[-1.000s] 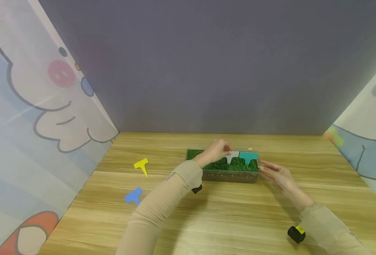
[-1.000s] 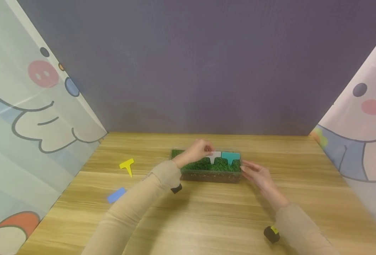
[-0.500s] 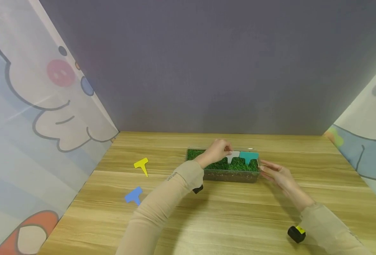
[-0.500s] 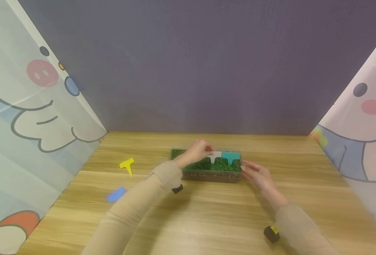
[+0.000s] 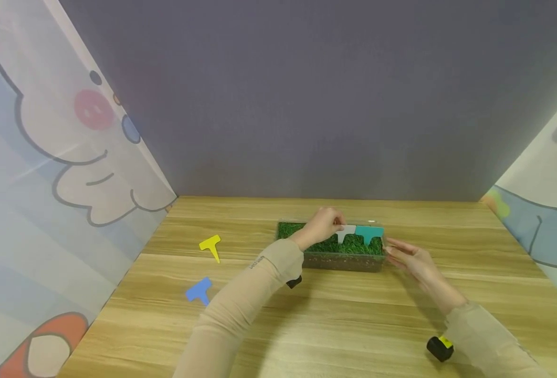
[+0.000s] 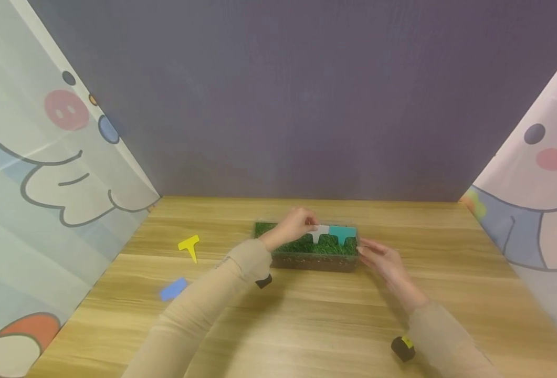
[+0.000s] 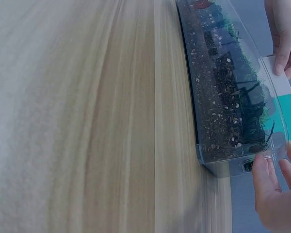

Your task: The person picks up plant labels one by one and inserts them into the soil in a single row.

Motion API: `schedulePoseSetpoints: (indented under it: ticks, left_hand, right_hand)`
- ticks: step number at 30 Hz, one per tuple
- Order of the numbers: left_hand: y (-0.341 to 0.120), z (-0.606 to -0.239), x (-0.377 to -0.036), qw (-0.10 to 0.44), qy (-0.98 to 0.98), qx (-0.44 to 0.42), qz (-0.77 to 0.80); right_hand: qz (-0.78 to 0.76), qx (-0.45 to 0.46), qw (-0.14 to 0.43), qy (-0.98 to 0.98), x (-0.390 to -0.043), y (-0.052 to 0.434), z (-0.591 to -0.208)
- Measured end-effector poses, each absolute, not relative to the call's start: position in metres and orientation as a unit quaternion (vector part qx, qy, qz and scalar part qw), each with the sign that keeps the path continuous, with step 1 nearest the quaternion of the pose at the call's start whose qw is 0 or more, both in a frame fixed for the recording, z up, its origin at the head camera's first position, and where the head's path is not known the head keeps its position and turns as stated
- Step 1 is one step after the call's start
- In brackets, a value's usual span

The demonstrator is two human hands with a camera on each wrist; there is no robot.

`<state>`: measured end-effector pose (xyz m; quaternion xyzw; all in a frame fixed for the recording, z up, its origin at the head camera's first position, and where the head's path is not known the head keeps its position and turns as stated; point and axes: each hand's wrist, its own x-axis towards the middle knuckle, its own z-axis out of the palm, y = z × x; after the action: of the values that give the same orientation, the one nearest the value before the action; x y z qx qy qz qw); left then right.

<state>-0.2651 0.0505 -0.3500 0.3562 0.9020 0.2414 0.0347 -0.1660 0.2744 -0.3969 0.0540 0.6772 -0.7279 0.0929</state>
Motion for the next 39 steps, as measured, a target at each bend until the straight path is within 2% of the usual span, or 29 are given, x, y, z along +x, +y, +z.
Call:
schedulePoseSetpoints:
  ticks: [5, 16, 25, 39]
  left_hand:
    - [0.051, -0.349, -0.266, 0.043, 0.902, 0.357, 0.238]
    - [0.05, -0.344, -0.268, 0.064, 0.904, 0.348, 0.241]
    - [0.044, -0.336, -0.268, 0.088, 0.901, 0.352, 0.24]
    - [0.009, -0.316, -0.254, 0.078, 0.896, 0.37, 0.235]
  right_hand:
    - [-0.718, 0.051, 0.094, 0.688, -0.167, 0.276, -0.4]
    - [-0.753, 0.067, 0.097, 0.648, -0.187, 0.297, -0.437]
    - [-0.751, 0.041, 0.095, 0.652, -0.182, 0.295, -0.431]
    - [-0.726, 0.064, 0.09, 0.678, -0.167, 0.274, -0.4]
